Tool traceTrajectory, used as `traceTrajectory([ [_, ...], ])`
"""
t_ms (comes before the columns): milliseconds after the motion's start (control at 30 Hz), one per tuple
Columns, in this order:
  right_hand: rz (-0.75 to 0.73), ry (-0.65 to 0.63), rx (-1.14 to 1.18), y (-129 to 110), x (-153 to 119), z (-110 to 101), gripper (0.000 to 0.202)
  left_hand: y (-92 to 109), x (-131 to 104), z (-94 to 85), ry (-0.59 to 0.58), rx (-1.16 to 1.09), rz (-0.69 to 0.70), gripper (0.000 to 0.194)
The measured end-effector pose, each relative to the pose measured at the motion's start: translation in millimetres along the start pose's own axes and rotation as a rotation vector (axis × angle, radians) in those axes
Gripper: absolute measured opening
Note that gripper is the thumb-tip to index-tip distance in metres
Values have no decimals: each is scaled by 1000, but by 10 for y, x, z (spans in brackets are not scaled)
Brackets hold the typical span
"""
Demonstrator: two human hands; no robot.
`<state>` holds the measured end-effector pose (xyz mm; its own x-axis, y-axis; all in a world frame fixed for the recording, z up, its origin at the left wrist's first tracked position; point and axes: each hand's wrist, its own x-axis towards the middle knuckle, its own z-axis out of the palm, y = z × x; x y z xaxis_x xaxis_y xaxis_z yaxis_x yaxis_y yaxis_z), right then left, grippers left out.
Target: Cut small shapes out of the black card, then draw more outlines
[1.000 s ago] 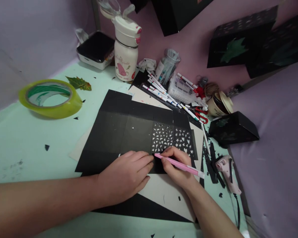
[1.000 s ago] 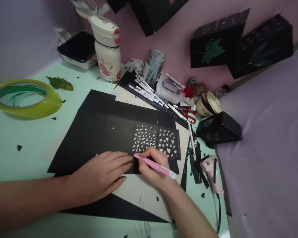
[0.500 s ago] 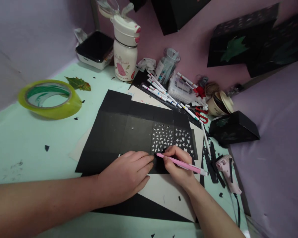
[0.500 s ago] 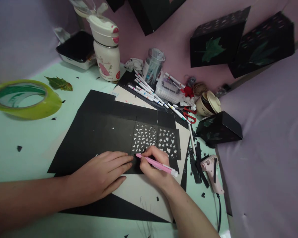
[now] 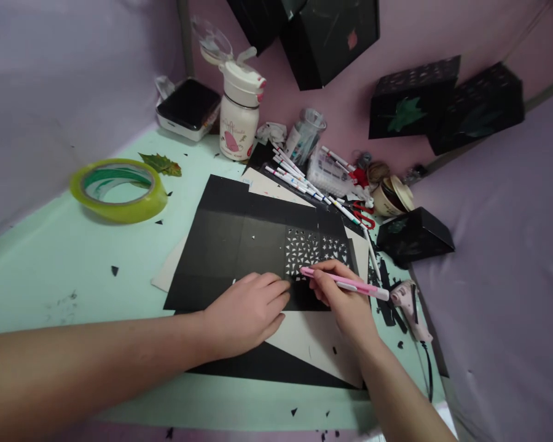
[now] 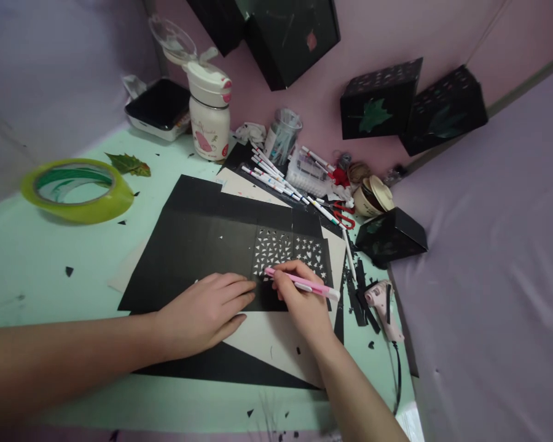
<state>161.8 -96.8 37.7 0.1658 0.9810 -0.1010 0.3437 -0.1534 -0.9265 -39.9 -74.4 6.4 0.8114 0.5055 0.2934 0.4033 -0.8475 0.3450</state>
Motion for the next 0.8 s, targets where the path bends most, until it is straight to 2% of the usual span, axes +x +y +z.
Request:
traceTrajectory([
  [100, -23, 128, -43, 70, -67, 127, 14, 10, -2, -8, 0, -3, 2, 25],
  [167, -122, 229, -147, 146, -91, 201, 14, 14, -5, -9, 5, 0, 1, 25],
  [267, -244, 290, -268, 228, -101, 250, 16, 10, -8, -4, 12, 1, -3, 24],
  [467, -284, 240, -296, 255, -102, 234, 9, -6, -10, 21, 13, 5, 1, 26],
  [800, -281, 240, -296, 225, -105, 253, 13, 0, 6, 2, 2, -7, 1, 26],
])
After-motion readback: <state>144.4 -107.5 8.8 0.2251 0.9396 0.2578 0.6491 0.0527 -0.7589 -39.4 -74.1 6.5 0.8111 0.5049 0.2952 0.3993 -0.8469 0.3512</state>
